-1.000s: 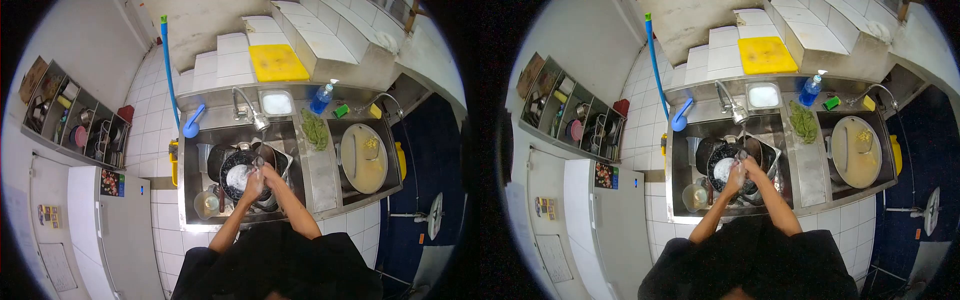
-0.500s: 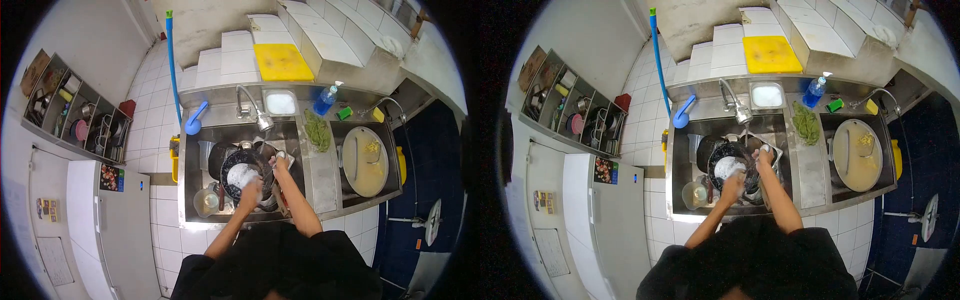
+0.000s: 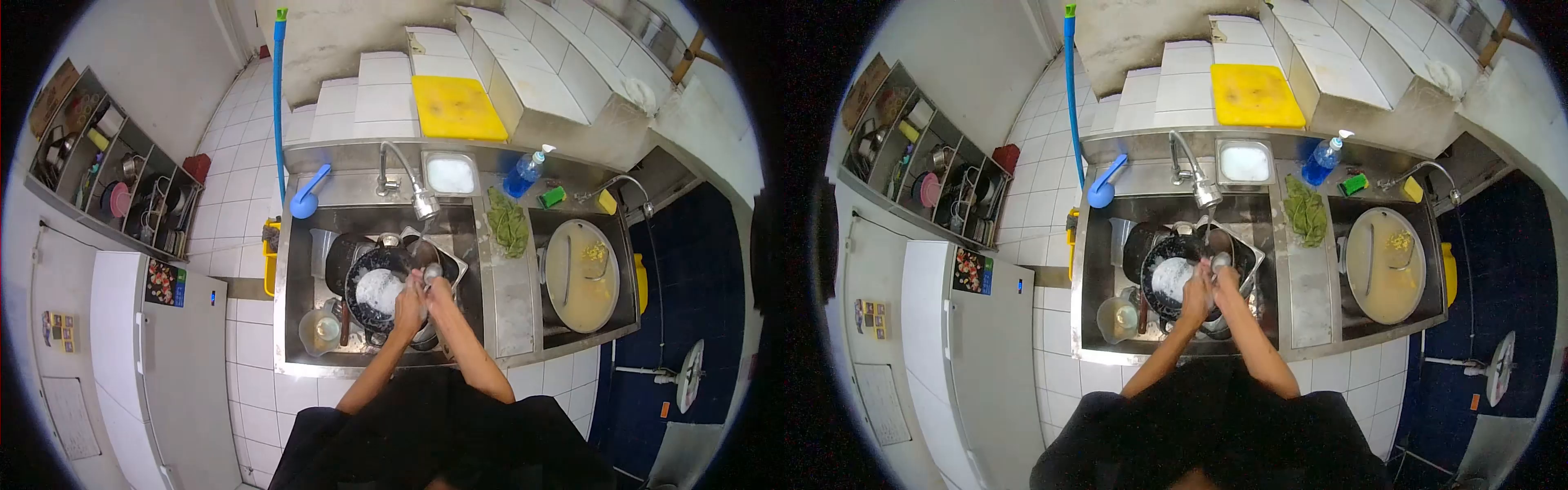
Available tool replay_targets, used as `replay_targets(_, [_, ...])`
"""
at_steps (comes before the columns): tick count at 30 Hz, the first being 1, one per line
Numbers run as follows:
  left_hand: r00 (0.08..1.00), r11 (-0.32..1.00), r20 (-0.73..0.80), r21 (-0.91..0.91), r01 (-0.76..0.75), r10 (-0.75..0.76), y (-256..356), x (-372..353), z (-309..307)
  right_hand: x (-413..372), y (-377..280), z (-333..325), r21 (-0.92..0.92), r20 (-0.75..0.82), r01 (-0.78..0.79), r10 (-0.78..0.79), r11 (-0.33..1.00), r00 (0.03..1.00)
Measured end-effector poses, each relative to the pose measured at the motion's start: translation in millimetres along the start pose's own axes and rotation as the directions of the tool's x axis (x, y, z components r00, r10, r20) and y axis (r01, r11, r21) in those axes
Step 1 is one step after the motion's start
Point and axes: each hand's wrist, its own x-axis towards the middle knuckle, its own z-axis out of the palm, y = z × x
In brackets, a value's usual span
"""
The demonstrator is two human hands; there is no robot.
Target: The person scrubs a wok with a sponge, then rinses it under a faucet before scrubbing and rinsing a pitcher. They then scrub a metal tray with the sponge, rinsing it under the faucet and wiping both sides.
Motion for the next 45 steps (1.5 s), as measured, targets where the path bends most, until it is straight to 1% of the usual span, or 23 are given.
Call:
replay_targets(4, [0.992,0.949,0.012,0.289,-0.124,0.126,-18.7,-0.9,1.2,18.7,10.0,-5.9,0.012,-0.105,-0.073,0.074,0.997,0.992])
replay_targets(7, [0.98,0.938,0.14,0.299,-0.178,0.141,-22.2,-9.1,-10.6,50.1,15.5,-6.8,-0.235,-0.154,0.093,-0.132,0.967,0.979])
replay_targets(11, [0.981,0.924,0.161,0.345,-0.163,0.113,-17.9,-26.4,-34.3,69.0,22.0,7.8,-0.138,-0.205,0.072,-0.099,0.988,0.974])
replay_targets(13, [0.967,0.922,0.126,0.298,-0.248,0.22,-24.4,-36.2,-50.9,84.9,35.1,7.9,-0.131,-0.18,0.062,-0.085,0.989,0.98])
replay_targets(16, [0.987,0.92,0.084,0.358,-0.158,0.136,-36.6,-56.0,-71.9,111.0,32.2,6.1,-0.177,-0.159,0.066,-0.095,0.982,0.983])
replay_targets(18, [0.99,0.939,-0.019,0.32,-0.123,0.136,-56.7,-73.6,-86.7,100.9,10.5,20.7,-0.182,-0.004,0.262,-0.268,0.948,0.963])
replay_targets(21, [0.973,0.964,-0.177,0.194,0.181,-0.147,-71.5,-89.8,-99.4,89.0,-11.3,37.0,-0.285,0.216,0.281,-0.224,0.916,0.95])
replay_targets(22, [0.978,0.972,-0.181,0.191,0.135,-0.101,-88.4,-92.7,-101.5,77.0,-16.0,39.8,-0.482,0.275,0.297,-0.18,0.824,0.944])
replay_targets(23, [0.962,0.906,-0.185,0.338,0.257,-0.204,-71.2,-94.2,-106.5,64.8,-21.4,42.9,-0.647,0.332,0.33,-0.136,0.687,0.934])
replay_targets(24, [0.971,0.947,-0.159,0.237,0.215,-0.18,-87.9,-91.8,-102.4,75.5,-17.6,36.6,-0.718,0.439,0.441,-0.141,0.539,0.887])
replay_targets(27, [0.993,0.992,-0.039,-0.061,0.11,-0.112,-145.7,-75.1,-84.5,91.4,2.0,23.6,-0.782,0.321,0.577,-0.639,0.238,0.699])
replay_targets(28, [0.989,0.977,-0.055,0.171,-0.129,0.14,-155.8,-65.8,-79.4,63.2,-21.5,37.0,-0.775,0.23,0.523,-0.614,0.353,0.755])
replay_targets(29, [0.986,0.947,0.05,0.275,-0.167,0.159,-114.8,-59.2,-86.1,52.6,-28.2,40.5,-0.765,0.223,0.529,-0.618,0.368,0.754])
replay_targets(30, [0.995,0.983,0.06,0.163,-0.087,0.078,-97.7,-48.0,-78.3,46.1,-34.6,42.7,-0.601,0.402,0.569,-0.402,0.561,0.822])
replay_targets(31, [0.997,0.999,0.08,0.043,0.001,-0.004,-82.5,-37.1,-70.1,43.5,-40.8,41.9,-0.435,0.597,0.516,-0.192,0.738,0.779])
replay_targets(32, [0.991,0.997,0.116,-0.025,0.069,-0.066,-65.6,-24.9,-60.0,39.5,-48.5,38.3,-0.469,0.719,0.545,-0.057,0.695,0.692])
replay_targets(33, [0.991,0.998,0.122,-0.022,0.059,-0.056,-39.8,-16.1,-50.0,16.2,-67.5,40.1,-0.583,0.722,0.663,-0.074,0.47,0.688])
replay_targets(36, [0.977,0.991,0.176,-0.027,0.128,-0.121,46.1,3.9,-14.3,-0.8,-102.2,1.1,-0.628,0.671,0.732,-0.292,0.265,0.681])
replay_targets(37, [0.969,0.974,0.133,0.061,-0.219,0.209,49.2,16.1,5.1,-0.8,-115.4,-21.6,-0.676,0.588,0.681,-0.349,0.282,0.729])
replay_targets(39, [0.962,0.973,0.146,-0.015,-0.232,0.231,69.8,44.2,45.0,-2.1,-146.9,-73.3,-0.792,0.408,0.56,-0.471,0.243,0.782])
replay_targets(42, [0.911,0.908,-0.009,0.084,-0.411,0.413,123.7,112.9,89.1,34.3,-185.8,-193.5,-0.71,0.304,0.573,-0.556,0.409,0.774])
replay_targets(44, [0.869,0.865,-0.067,0.159,-0.476,0.491,122.8,191.0,107.1,49.0,-220.0,-269.4,-0.673,0.257,0.635,-0.686,0.379,0.681])
replay_targets(45, [0.85,0.846,-0.081,0.183,-0.501,0.521,114.5,236.8,116.5,51.7,-240.8,-291.4,-0.843,0.038,0.43,-0.761,0.324,0.648])
